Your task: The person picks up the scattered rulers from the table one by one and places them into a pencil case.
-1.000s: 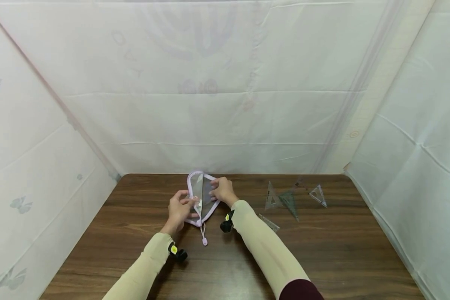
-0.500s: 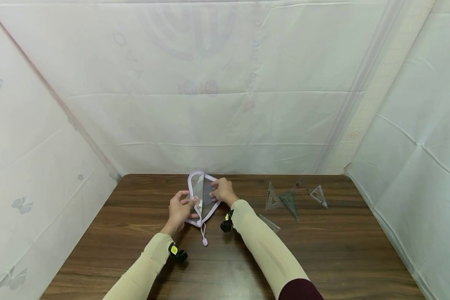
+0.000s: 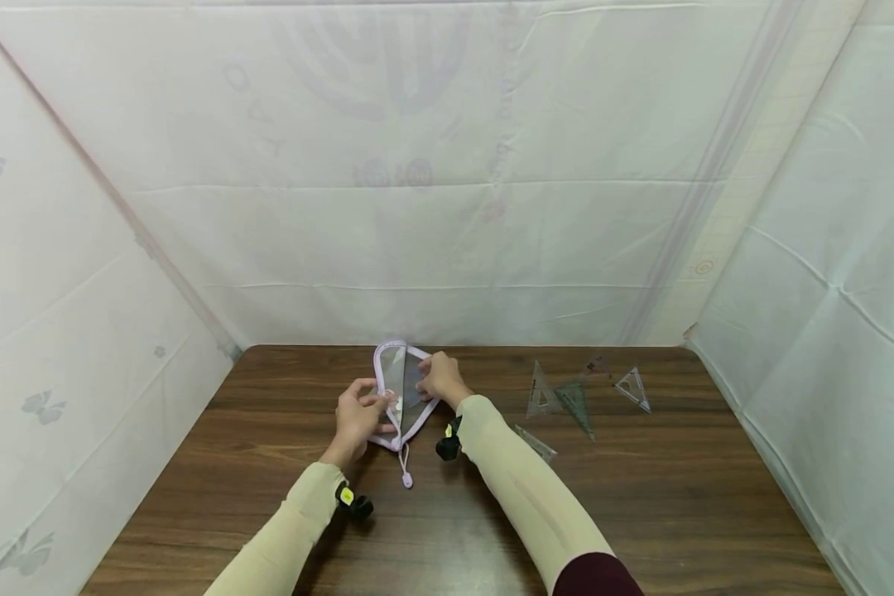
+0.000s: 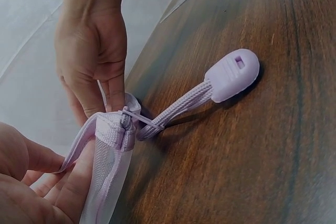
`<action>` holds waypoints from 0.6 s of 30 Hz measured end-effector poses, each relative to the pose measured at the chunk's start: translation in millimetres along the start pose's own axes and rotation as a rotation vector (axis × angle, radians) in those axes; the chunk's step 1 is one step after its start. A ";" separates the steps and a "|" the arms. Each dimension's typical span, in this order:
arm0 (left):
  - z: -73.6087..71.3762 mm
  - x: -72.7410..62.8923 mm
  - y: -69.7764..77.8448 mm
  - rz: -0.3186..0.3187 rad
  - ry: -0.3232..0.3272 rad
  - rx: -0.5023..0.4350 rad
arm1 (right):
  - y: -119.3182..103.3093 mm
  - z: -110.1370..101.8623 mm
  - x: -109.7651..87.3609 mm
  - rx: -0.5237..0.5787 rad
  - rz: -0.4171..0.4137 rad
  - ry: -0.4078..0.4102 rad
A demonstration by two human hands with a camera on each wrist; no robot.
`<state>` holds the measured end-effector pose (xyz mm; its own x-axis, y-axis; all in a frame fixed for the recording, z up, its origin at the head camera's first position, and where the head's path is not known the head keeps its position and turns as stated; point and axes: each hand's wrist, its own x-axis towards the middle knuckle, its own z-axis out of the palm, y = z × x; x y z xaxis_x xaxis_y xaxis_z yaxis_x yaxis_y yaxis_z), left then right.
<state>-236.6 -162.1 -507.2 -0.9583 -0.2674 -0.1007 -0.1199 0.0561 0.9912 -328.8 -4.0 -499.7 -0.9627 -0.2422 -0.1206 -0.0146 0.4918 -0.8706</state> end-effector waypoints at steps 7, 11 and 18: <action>0.0 0.4 -0.9 0.012 -0.003 0.001 | -3.4 -2.0 -2.4 -0.022 -0.012 0.008; 0.3 1.0 -1.0 0.019 -0.008 -0.003 | -6.8 -4.2 -3.4 -0.077 -0.018 0.011; -0.2 1.1 -3.1 0.010 -0.002 -0.008 | -9.2 -5.5 -7.8 -0.126 -0.039 0.016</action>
<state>-237.2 -162.7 -510.3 -0.9600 -0.2646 -0.0909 -0.1081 0.0511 0.9928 -322.7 -2.1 -488.2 -0.9649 -0.2502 -0.0791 -0.0852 0.5839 -0.8073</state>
